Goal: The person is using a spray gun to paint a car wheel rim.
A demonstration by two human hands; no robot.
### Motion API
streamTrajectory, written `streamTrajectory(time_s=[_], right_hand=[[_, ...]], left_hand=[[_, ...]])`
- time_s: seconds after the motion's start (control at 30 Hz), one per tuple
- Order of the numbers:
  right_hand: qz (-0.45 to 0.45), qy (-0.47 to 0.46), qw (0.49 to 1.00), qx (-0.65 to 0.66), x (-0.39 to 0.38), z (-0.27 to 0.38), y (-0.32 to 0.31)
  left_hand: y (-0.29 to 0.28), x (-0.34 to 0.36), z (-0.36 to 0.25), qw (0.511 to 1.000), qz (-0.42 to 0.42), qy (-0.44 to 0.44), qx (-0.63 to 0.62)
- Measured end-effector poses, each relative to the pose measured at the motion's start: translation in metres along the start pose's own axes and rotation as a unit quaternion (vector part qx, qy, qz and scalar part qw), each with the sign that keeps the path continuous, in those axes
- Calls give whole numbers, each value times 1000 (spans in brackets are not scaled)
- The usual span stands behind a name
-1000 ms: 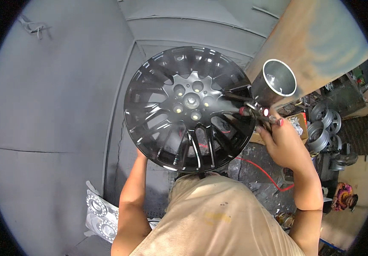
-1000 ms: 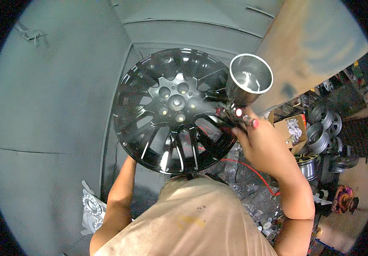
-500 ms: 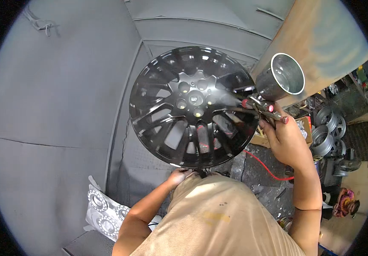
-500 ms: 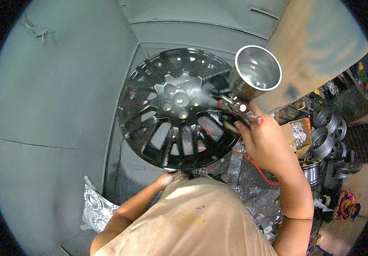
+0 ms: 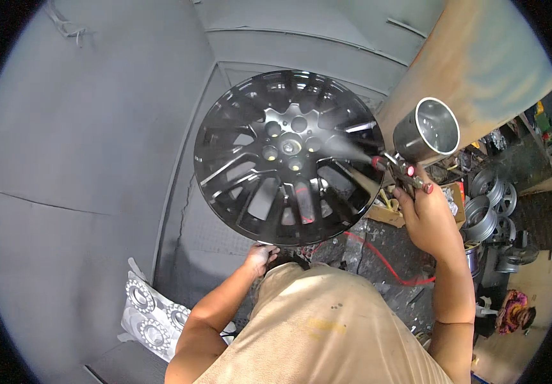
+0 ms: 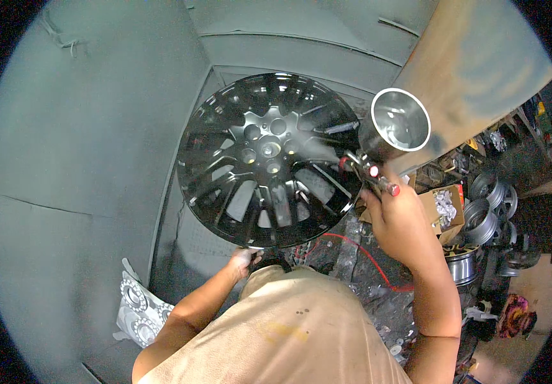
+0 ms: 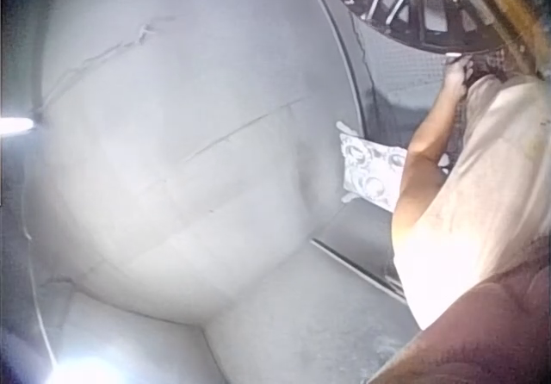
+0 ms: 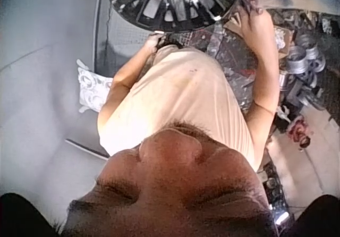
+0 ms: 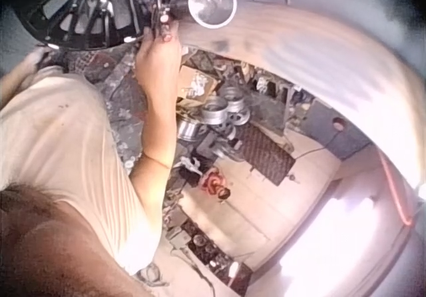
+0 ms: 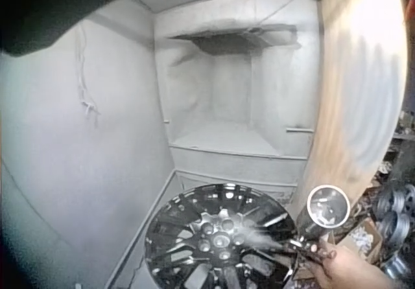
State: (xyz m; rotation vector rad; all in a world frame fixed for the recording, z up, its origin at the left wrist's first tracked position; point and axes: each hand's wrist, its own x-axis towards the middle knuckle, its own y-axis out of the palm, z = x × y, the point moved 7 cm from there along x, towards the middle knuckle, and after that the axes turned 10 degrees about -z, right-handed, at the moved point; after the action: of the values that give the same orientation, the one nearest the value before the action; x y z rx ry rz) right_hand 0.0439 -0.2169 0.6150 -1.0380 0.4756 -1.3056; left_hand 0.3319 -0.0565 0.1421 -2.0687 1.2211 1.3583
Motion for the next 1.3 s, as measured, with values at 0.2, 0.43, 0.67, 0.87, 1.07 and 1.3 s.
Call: streamTrajectory(time_s=[0.2, 0.43, 0.67, 0.87, 1.07, 1.3], right_hand=[[122, -15, 983, 136, -3, 33, 12], [22, -38, 988, 150, 31, 54, 23], [-10, 4, 999, 53, 27, 24, -5], [51, -20, 998, -7, -7, 9, 0], [120, -6, 982, 142, -8, 50, 7], [-14, 0, 999, 33, 7, 6, -11]], left_hand=[[12, -16, 0, 999, -40, -2, -9], [-3, 8, 2, 1000, -23, 13, 6], [-80, 34, -97, 962, -147, 194, -121], [-43, 34, -37, 989, -102, 56, -90], [38, -12, 32, 999, -4, -30, -19], [49, -16, 35, 991, 63, -102, -51]])
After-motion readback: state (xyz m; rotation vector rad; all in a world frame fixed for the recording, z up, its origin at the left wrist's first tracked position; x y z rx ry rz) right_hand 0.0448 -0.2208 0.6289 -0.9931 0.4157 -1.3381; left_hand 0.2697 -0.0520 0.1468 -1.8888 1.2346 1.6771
